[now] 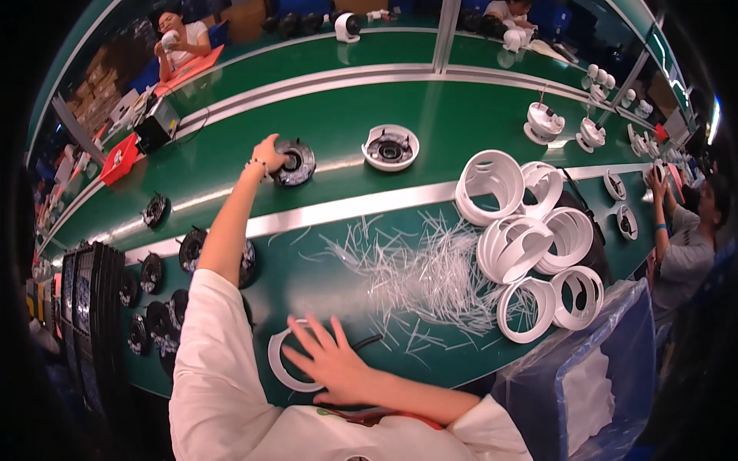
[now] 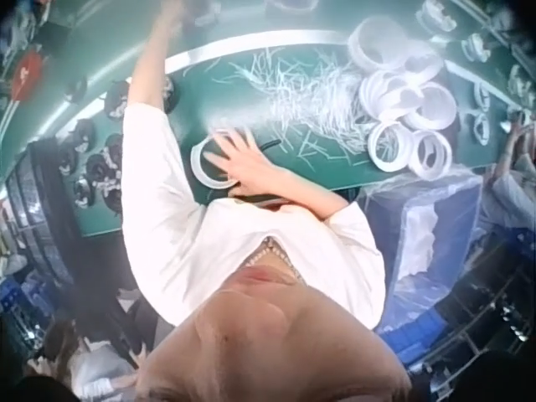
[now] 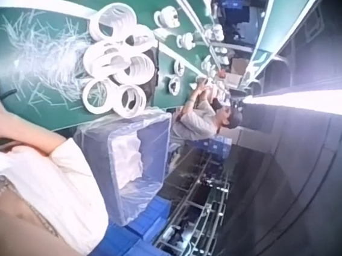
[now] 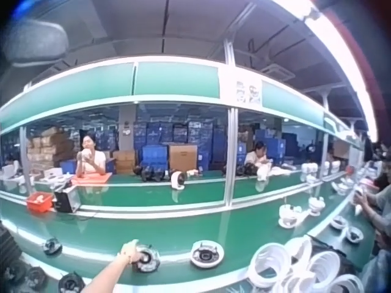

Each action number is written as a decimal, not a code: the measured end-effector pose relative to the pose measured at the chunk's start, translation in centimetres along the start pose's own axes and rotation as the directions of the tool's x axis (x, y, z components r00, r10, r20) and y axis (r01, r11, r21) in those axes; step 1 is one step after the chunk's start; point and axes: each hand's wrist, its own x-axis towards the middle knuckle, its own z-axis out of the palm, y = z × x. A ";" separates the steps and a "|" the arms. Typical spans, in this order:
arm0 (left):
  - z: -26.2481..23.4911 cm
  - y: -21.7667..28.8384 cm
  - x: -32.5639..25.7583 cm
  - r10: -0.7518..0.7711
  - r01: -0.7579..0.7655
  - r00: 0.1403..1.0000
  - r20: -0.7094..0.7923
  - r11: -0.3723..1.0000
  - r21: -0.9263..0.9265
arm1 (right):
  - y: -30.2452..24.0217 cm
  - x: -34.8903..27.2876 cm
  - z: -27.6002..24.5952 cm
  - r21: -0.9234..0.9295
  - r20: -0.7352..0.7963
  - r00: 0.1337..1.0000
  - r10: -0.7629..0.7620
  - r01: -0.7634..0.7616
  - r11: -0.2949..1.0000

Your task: Assembling components of electronic light fixtures on an assembly line by trimming wires with pliers and fitting plastic housings.

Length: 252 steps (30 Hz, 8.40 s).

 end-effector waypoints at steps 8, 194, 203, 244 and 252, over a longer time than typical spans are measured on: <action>-7.6 2.2 -12.1 0.003 0.183 0.977 0.212 0.491 -0.852 | 1.9 1.6 -0.2 0.080 -0.040 0.999 0.018 -0.015 0.997; -7.9 3.4 -30.5 -0.120 0.132 0.983 0.138 -0.054 -0.990 | 4.9 -1.9 -2.0 0.240 -0.674 0.659 0.334 -0.232 0.943; -2.7 6.3 -34.4 0.177 0.277 0.941 0.289 0.091 -0.957 | 4.1 0.2 -1.8 0.610 -0.654 0.633 0.414 0.118 0.784; -4.2 7.7 -28.9 0.315 0.669 0.735 0.600 -0.483 -0.566 | 4.9 0.9 -3.3 0.187 -0.672 0.729 0.128 0.000 0.982; -3.0 6.9 -29.3 0.382 0.597 0.802 0.458 -0.499 -0.628 | 5.2 2.0 -2.7 0.198 -0.637 0.731 0.247 -0.155 0.968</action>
